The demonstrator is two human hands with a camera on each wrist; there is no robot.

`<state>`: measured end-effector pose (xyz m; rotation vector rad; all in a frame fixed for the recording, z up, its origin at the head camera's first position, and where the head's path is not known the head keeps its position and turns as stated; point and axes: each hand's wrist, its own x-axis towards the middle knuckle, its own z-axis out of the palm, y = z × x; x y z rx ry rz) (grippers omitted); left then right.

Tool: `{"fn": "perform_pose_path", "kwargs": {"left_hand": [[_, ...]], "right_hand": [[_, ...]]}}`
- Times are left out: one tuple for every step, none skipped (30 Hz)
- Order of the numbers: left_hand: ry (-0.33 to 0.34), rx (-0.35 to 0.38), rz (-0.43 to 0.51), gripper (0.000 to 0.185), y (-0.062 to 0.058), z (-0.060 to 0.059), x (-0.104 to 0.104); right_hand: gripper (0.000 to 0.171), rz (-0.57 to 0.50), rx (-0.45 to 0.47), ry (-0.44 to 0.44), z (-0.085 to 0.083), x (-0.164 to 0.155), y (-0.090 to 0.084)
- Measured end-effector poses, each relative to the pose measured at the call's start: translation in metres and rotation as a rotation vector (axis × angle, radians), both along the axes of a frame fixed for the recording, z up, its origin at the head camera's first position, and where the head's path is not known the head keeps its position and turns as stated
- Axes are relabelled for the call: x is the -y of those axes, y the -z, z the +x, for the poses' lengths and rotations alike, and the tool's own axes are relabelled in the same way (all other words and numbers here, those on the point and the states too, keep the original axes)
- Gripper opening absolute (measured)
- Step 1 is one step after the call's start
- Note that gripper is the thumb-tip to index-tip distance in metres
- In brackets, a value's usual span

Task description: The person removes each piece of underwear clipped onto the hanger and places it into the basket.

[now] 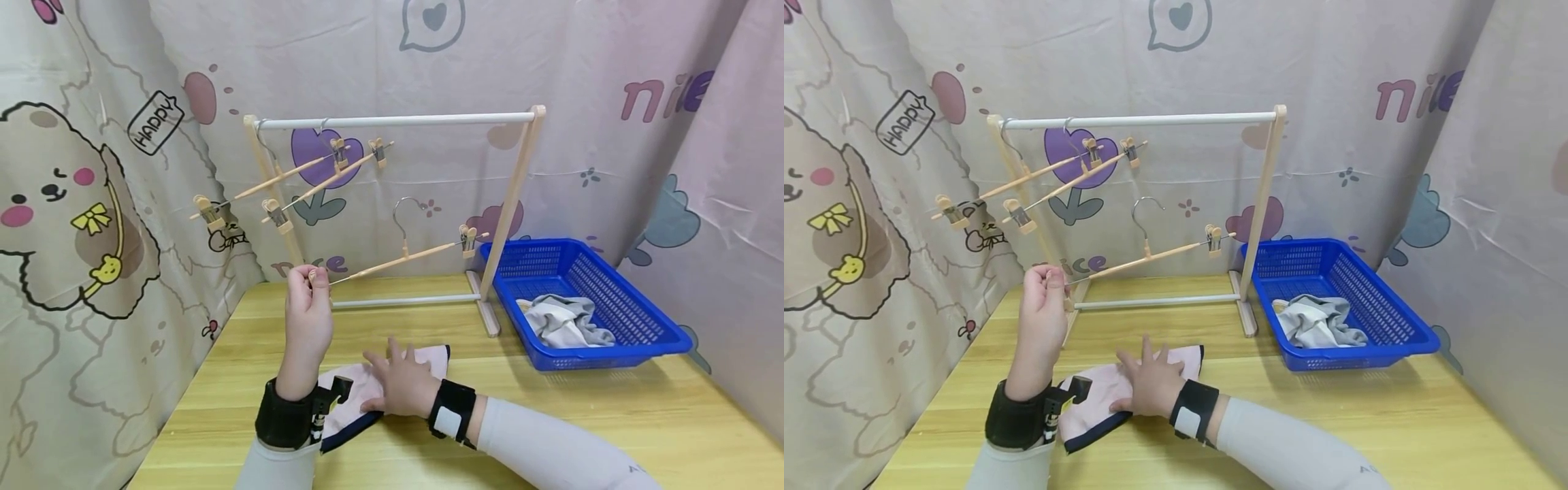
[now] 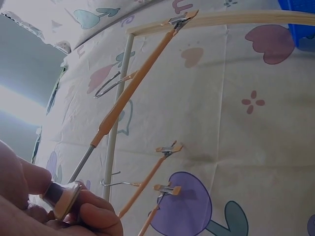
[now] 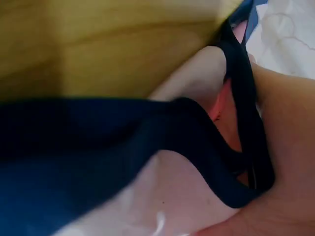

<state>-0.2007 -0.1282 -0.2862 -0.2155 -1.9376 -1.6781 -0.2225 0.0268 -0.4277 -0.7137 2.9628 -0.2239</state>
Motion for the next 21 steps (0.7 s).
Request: {"fn": "perform_pose_path", "kwargs": {"left_hand": [[0.0,-0.002,-0.001,0.016,-0.0001,0.0,-0.0001],[-0.001,-0.004,-0.004,0.017,-0.0003,0.0001,-0.0003],[-0.002,-0.006,-0.005,0.017,-0.0005,0.0,-0.0007],[-0.004,-0.006,-0.006,0.017,-0.0004,-0.0005,-0.0007],[-0.007,-0.004,-0.009,0.017,-0.0002,-0.0006,-0.0009],[-0.008,-0.001,-0.011,0.018,0.0,-0.0009,-0.0009],[-0.01,0.001,-0.013,0.018,0.0002,-0.0013,-0.0009],[-0.012,0.002,-0.014,0.018,0.0003,-0.0015,-0.001],[-0.014,0.003,-0.014,0.018,0.0003,-0.0018,-0.001],[-0.015,0.004,-0.014,0.018,0.0004,-0.0022,-0.0009],[-0.015,0.001,-0.015,0.018,0.0001,-0.0021,-0.001],[-0.015,-0.001,-0.017,0.018,-0.0002,-0.0021,-0.0009],[-0.016,-0.004,-0.018,0.018,-0.0005,-0.0021,-0.0009],[-0.016,-0.006,-0.019,0.018,-0.0006,-0.002,-0.0007],[-0.015,-0.007,-0.02,0.018,-0.0004,-0.0021,-0.0005],[-0.015,-0.011,-0.022,0.018,-0.0004,-0.0021,-0.0003],[-0.016,-0.011,-0.023,0.017,-0.0001,-0.0022,-0.0001],[-0.018,-0.012,-0.025,0.017,0.0003,-0.0023,0.0001],[-0.019,-0.013,-0.025,0.017,0.0007,-0.0023,0.0001],[-0.019,-0.013,-0.026,0.017,0.0012,-0.0025,0.0002],[-0.02,-0.013,-0.027,0.017,0.0016,-0.0027,0.0003]], "right_hand": [[0.095,0.005,0.01,0.006,0.0004,0.0004,0.0009],[0.094,0.017,0.015,0.01,0.0008,0.0008,0.0019],[0.092,0.026,0.019,0.015,0.0011,0.001,0.0022],[0.091,0.034,0.023,0.017,0.0012,0.0012,0.0025],[0.088,0.044,0.021,0.015,0.0012,0.0015,0.0028],[0.086,0.051,0.019,0.011,0.0012,0.0016,0.0027],[0.083,0.063,0.016,0.005,0.0008,0.0017,0.0031],[0.08,0.07,0.008,-0.002,0.0008,0.0017,0.0029],[0.076,0.073,0.002,-0.011,0.0007,0.0017,0.0025],[0.073,0.079,-0.006,-0.024,0.0005,0.0017,0.0023],[0.069,0.086,-0.018,-0.038,0.0004,0.0015,0.002],[0.065,0.086,-0.026,-0.051,0.0005,0.0013,0.0015],[0.06,0.088,-0.035,-0.065,0.0002,0.001,0.0013],[0.056,0.088,-0.045,-0.078,0.0003,0.0006,0.0003],[0.052,0.09,-0.056,-0.091,-0.0001,0.0003,-0.0003],[0.047,0.089,-0.065,-0.104,-0.0005,-0.0001,-0.0005],[0.042,0.08,-0.068,-0.112,-0.0007,-0.0006,-0.0006],[0.038,0.072,-0.072,-0.121,-0.0008,-0.0011,-0.0007],[0.033,0.069,-0.079,-0.132,-0.001,-0.0016,-0.0009],[0.03,0.065,-0.089,-0.141,-0.0013,-0.0021,-0.001],[0.026,0.065,-0.101,-0.152,-0.0016,-0.0025,-0.0007]]}}
